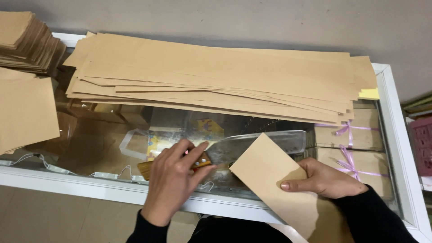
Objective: Folding long strips of brown paper and cutting them into smaller rectangular pieces using a large knife on a glass counter.
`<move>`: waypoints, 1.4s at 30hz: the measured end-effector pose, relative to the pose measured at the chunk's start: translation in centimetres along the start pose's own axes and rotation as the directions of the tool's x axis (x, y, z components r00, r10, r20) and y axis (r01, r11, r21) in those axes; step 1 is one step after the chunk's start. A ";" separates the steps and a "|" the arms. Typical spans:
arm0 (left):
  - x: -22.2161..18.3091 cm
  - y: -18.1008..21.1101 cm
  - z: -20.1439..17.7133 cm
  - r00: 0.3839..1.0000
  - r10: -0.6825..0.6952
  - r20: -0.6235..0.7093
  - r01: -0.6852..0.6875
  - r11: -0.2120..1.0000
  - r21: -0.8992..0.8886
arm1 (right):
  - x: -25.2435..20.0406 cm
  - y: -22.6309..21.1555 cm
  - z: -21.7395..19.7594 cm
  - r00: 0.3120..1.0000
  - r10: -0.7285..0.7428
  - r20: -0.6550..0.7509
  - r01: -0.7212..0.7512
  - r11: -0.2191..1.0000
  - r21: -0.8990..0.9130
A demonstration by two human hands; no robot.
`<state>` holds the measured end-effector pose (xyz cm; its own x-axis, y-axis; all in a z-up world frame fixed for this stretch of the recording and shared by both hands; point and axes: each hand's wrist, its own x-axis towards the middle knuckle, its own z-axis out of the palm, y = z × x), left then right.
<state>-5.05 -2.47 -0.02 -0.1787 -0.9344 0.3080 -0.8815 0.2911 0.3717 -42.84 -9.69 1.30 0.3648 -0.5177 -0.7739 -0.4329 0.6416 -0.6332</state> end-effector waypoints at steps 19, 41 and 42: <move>-5.5 -13.7 0.8 0.715 -0.555 -0.425 0.649 0.753 0.110 | 6.1 -2.9 -2.7 0.704 -0.708 -0.050 0.320 0.379 -0.868; -3.3 -4.7 3.1 0.987 -0.160 -0.003 0.158 0.977 0.140 | 2.7 -6.4 0.4 0.508 -0.800 -0.319 0.371 0.537 -0.757; -3.2 -5.3 2.4 0.982 -0.183 -0.055 0.190 0.964 0.188 | 2.7 -6.7 0.6 0.541 -0.778 -0.319 0.379 0.565 -0.733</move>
<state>-0.90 -1.49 -5.08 0.0098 -0.9593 0.2823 -0.9657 0.0642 0.2517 -38.44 -14.99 3.44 0.2709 -0.9600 0.0707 -0.7107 -0.2490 -0.6580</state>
